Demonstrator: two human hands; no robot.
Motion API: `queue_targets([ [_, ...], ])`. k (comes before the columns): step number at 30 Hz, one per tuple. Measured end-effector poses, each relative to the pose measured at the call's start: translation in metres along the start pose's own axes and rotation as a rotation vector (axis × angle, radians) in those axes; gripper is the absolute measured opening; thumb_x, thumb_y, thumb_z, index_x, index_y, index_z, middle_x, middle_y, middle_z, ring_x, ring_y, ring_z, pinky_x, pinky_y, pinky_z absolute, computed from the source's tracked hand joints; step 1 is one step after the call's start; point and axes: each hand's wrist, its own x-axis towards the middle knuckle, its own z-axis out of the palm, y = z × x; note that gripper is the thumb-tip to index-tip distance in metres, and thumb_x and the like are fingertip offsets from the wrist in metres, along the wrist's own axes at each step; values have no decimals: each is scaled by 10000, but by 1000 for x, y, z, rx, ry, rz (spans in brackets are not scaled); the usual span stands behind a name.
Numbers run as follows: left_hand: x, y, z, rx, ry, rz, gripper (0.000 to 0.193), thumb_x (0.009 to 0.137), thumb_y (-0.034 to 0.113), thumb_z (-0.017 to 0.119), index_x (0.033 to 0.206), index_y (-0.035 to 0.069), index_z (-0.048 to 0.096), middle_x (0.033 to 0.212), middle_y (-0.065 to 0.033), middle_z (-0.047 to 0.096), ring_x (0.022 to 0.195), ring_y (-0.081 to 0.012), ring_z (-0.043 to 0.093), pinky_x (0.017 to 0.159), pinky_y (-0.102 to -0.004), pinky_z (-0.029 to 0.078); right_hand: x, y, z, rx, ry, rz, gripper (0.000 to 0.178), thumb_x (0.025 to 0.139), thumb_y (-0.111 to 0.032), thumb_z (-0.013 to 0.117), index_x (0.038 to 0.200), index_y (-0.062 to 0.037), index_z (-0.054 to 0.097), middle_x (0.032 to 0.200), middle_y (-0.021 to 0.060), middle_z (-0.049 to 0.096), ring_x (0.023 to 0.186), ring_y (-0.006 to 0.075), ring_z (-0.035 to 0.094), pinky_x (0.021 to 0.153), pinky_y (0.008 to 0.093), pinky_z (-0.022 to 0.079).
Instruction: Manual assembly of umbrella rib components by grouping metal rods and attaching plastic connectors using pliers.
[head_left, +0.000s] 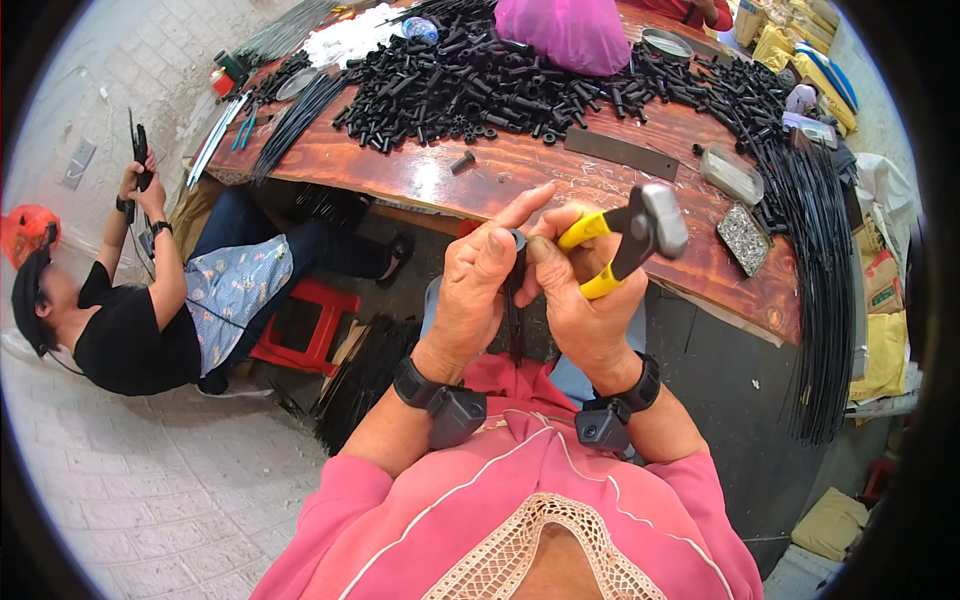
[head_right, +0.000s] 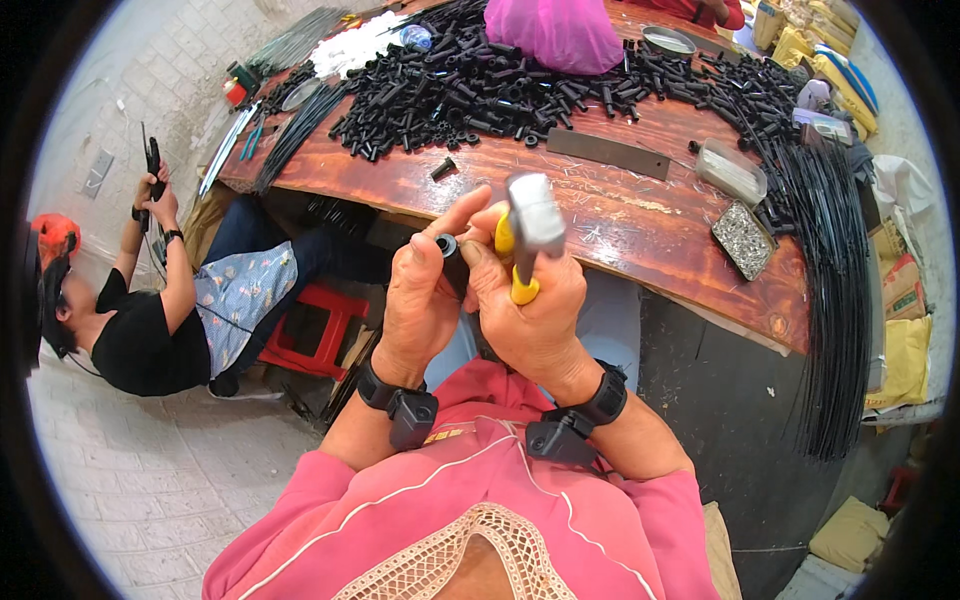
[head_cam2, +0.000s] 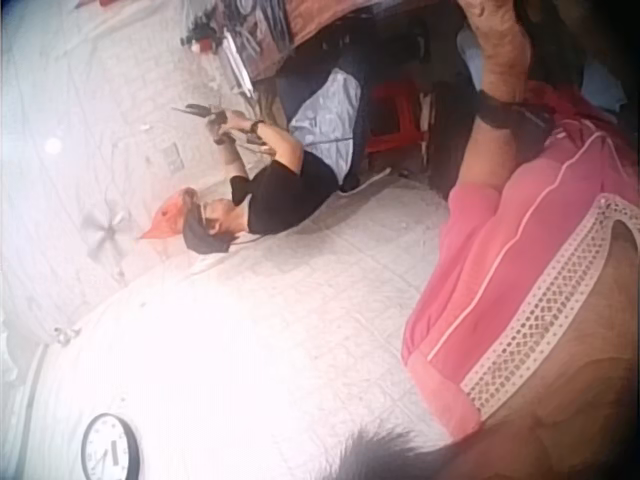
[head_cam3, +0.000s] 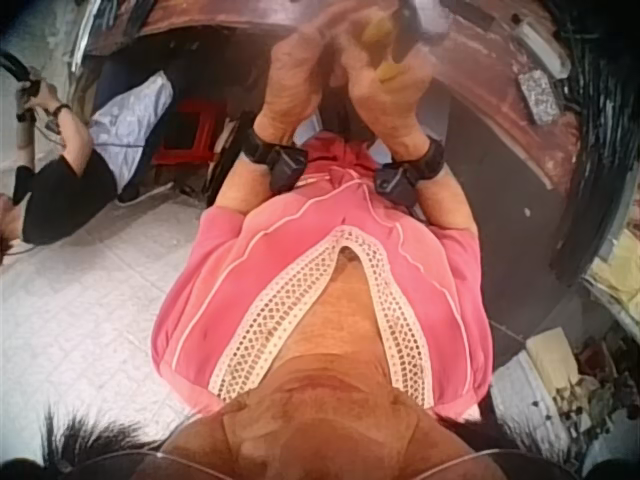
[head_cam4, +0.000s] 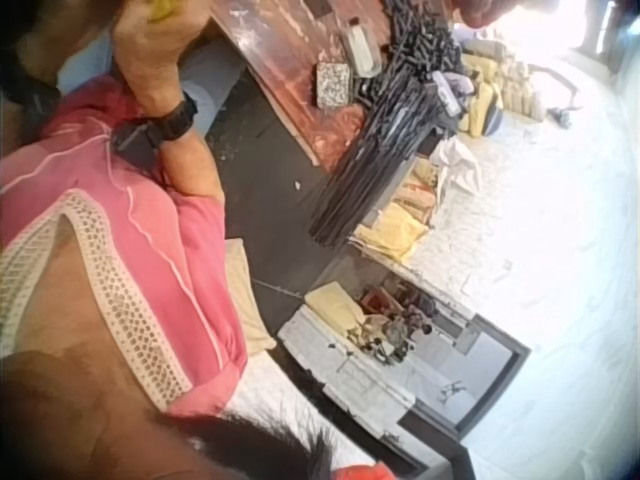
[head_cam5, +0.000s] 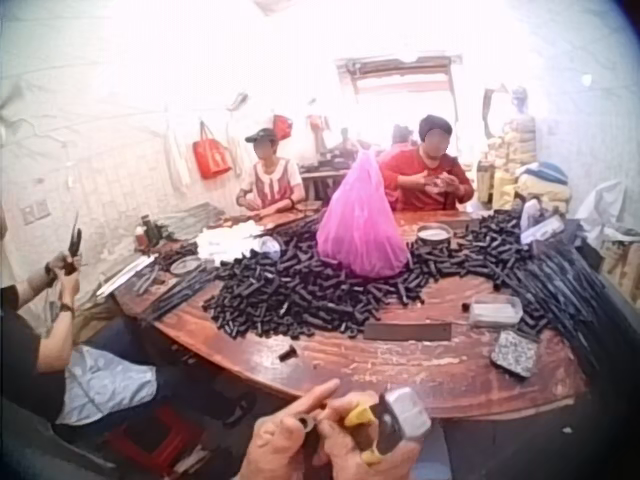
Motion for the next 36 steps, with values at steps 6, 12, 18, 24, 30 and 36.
queue_targets([
  [6,3,8,-4,-80,-107,-69,717,947,480,545,1431,-30,409,906,-24,623,555,-39,461,503,-176,336,13,-3,-15,252,-235,207,222,842,16,702,1035,16,592,813,33,623,623,83,609,517,233,499],
  [12,0,-1,-5,-60,-42,-21,715,963,517,479,1410,-39,437,650,18,530,468,-36,366,472,-199,281,42,0,-26,74,-440,159,274,773,-90,796,957,-31,601,745,-11,570,664,48,512,571,217,415],
  [18,1,0,-13,-72,62,-69,848,964,685,283,1366,-30,494,471,57,368,425,-40,289,451,-215,256,40,-19,-43,-401,-463,85,292,771,-175,772,949,-24,597,706,81,596,613,190,572,576,320,446],
  [24,0,5,-17,-109,58,-131,789,985,643,290,1247,-28,611,471,55,377,427,-39,293,443,-209,257,26,-23,-73,-1030,-677,-143,212,752,-135,693,877,-42,549,745,143,619,716,342,635,614,427,485],
  [30,0,3,-24,-18,33,-193,700,1006,565,329,1151,-26,674,658,-1,597,449,-33,343,405,-198,227,30,-32,-62,-1229,-779,-71,208,771,-119,667,908,-36,533,762,142,616,741,327,625,662,436,500],
  [36,1,0,-20,-92,76,-186,793,980,651,285,1229,-18,629,776,-12,658,462,-26,349,408,-192,240,26,-33,-57,-1189,-670,-211,342,767,-50,653,1088,0,546,971,181,537,944,353,519,749,416,495],
])
